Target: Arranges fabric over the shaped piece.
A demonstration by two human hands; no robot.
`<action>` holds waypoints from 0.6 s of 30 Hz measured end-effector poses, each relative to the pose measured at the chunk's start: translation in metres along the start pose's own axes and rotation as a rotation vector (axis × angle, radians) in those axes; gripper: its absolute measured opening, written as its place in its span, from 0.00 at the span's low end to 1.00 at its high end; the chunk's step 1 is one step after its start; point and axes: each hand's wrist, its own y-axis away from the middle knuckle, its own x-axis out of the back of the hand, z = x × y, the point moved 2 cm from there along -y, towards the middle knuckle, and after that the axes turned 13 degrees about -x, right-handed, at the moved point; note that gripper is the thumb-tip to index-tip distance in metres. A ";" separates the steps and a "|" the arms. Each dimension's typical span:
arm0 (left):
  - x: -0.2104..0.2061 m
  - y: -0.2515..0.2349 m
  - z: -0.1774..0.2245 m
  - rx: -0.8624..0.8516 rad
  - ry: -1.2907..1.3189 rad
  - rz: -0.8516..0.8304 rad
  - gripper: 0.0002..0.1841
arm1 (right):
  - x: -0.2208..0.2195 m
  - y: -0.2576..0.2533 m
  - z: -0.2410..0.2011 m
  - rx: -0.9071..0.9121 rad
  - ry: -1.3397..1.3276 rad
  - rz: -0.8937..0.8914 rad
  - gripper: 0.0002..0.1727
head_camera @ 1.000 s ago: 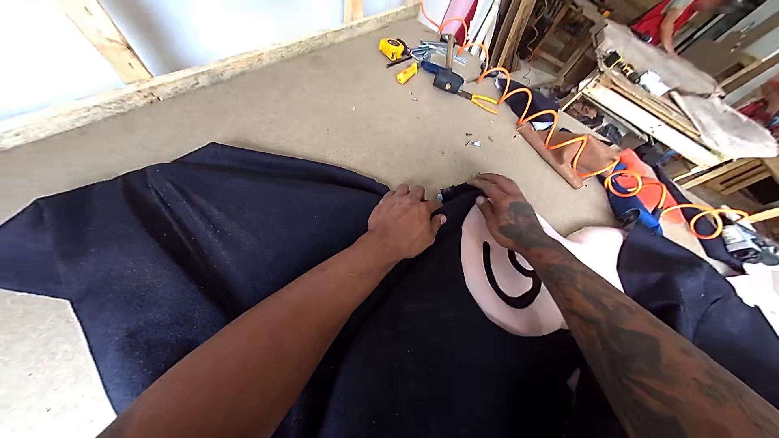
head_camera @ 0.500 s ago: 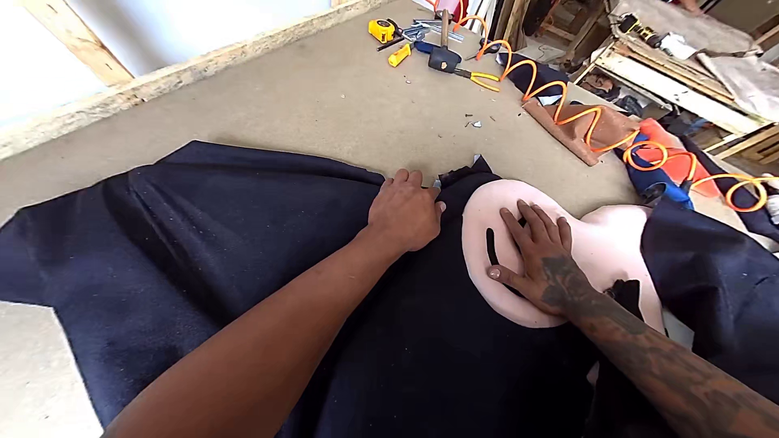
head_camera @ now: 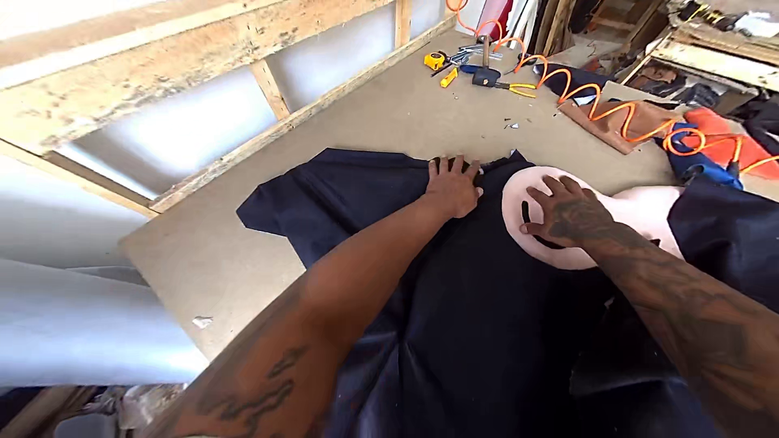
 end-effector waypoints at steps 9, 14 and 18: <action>-0.042 0.352 0.001 -0.079 -0.080 0.191 0.25 | -0.011 0.087 -0.161 0.429 -0.356 0.211 0.23; -0.035 0.376 0.004 -0.307 -0.098 0.130 0.29 | -0.015 0.063 -0.204 0.421 -0.434 0.218 0.24; -0.039 0.337 -0.007 -0.454 -0.220 0.132 0.20 | -0.021 0.046 -0.231 0.345 -0.363 0.163 0.30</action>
